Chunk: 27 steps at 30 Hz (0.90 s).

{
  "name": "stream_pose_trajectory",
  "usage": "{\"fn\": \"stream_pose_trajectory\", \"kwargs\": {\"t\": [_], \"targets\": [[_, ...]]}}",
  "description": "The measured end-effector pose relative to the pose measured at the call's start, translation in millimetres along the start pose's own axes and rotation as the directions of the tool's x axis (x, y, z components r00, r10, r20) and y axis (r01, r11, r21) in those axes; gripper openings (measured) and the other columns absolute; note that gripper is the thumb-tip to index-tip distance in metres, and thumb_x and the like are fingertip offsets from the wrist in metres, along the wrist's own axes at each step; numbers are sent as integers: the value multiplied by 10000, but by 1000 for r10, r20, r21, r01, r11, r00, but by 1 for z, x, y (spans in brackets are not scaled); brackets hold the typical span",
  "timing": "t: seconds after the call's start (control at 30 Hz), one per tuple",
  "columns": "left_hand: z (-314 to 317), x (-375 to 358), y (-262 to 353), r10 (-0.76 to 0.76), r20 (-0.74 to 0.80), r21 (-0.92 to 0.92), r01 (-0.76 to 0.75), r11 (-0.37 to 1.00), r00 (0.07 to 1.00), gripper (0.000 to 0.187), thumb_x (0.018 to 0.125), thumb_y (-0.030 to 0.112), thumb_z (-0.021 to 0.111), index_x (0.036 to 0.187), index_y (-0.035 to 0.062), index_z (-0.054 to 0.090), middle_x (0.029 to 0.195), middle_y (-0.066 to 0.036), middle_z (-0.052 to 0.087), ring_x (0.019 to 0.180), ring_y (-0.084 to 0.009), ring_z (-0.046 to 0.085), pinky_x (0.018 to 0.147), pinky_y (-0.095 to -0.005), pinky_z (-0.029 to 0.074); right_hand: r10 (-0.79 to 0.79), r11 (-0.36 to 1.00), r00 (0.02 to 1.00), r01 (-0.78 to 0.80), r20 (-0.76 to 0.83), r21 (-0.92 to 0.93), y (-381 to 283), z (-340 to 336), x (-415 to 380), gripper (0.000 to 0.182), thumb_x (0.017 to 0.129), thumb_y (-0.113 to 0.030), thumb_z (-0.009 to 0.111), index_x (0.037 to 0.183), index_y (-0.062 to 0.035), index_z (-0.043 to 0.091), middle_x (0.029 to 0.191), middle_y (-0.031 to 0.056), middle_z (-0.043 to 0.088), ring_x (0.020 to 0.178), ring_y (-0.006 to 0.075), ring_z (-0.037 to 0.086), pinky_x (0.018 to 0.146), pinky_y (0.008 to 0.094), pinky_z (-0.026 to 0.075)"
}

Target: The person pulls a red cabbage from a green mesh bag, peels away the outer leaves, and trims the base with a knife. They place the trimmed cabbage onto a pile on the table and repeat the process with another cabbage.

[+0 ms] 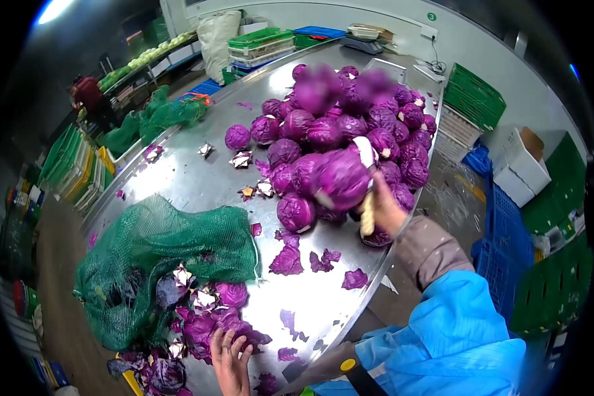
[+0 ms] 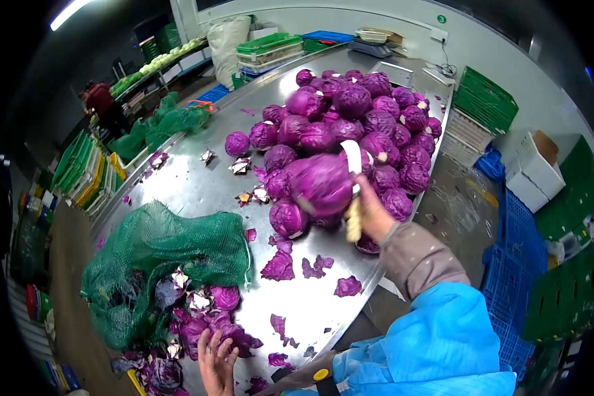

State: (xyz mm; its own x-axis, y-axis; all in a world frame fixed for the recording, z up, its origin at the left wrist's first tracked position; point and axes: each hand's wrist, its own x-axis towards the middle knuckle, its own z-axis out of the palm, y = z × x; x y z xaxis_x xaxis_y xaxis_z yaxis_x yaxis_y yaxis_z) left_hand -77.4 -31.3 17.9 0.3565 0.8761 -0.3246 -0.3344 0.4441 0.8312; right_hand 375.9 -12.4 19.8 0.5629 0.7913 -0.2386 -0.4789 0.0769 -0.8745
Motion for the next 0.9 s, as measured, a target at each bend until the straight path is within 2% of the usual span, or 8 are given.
{"fn": "stream_pose_trajectory", "kwargs": {"t": [0.23, 0.43, 0.63, 0.7, 0.8, 0.83, 0.87, 0.9], "targets": [[-1, 2, -4, -47, -99, -29, 45, 999, 994, 511, 912, 227, 572, 1361, 72, 384, 1281, -134, 492, 1114, -249, 507, 952, -401, 435, -260, 965, 893, 225, -368, -135, -51, -112, 3, 460, 785, -466, 672, 1049, -105, 564, 746, -28, 563, 489, 93, 489, 370, 228, 371], [-2, 8, -11, -63, -72, -6, 63, 998, 995, 506, 914, 243, 578, 1358, 80, 398, 1280, -129, 500, 1099, -249, 522, 948, -403, 437, -435, 898, 722, 302, -538, -321, -82, -167, 48, 541, 779, -459, 692, 1073, -36, 527, 758, 14, 541, 473, 116, 488, 354, 246, 372], [-1, 9, -12, -65, -101, 13, 67, 998, 993, 501, 914, 253, 581, 1352, 82, 408, 1281, -130, 505, 1096, -246, 528, 952, -404, 437, -445, 880, 755, 271, -481, -389, -98, -181, 76, 520, 805, -381, 685, 1139, -30, 500, 819, 50, 574, 470, 157, 557, 364, 258, 389], [2, 8, -11, -69, -117, 7, 71, 997, 991, 500, 914, 251, 581, 1352, 80, 409, 1282, -129, 505, 1098, -246, 528, 955, -405, 436, -381, 814, 854, 129, -354, -566, -102, -190, 83, 530, 817, -343, 681, 1187, -22, 480, 872, 78, 603, 483, 183, 596, 373, 277, 411], [4, 10, -10, -54, -186, 87, 71, 994, 981, 533, 899, 224, 596, 1353, 57, 373, 1273, -144, 484, 1083, -245, 534, 915, -367, 457, -535, 663, 794, 183, -289, -726, -104, -221, 100, 375, 810, -293, 682, 1035, 4, 631, 801, 109, 656, 657, 162, 621, 560, 322, 477], [0, 14, -16, -40, -253, 99, 67, 993, 967, 544, 883, 222, 613, 1337, 43, 372, 1263, -147, 475, 1077, -237, 531, 897, -344, 459, -660, 509, 693, 129, -290, -851, -104, -234, 107, 360, 813, -279, 675, 1013, 19, 650, 856, 114, 667, 762, 183, 618, 658, 338, 480], [-1, 17, -22, 55, -280, 241, 15, 970, 958, 483, 861, 120, 606, 1290, 21, 409, 1215, -136, 502, 1002, -202, 553, 841, -291, 474, -639, 588, 711, 206, -293, -782, -105, -243, 115, 348, 822, -272, 662, 1021, 13, 656, 892, 121, 670, 773, 215, 622, 697, 344, 484], [-2, 15, -24, 187, -222, 477, -61, 877, 957, 492, 821, 105, 643, 1264, 22, 446, 1171, -148, 512, 1019, -245, 540, 864, -323, 453, -728, 464, 654, 250, -205, -850, -105, -266, 132, 352, 839, -269, 650, 1052, 11, 640, 924, 122, 668, 779, 213, 625, 704, 344, 484]]}}
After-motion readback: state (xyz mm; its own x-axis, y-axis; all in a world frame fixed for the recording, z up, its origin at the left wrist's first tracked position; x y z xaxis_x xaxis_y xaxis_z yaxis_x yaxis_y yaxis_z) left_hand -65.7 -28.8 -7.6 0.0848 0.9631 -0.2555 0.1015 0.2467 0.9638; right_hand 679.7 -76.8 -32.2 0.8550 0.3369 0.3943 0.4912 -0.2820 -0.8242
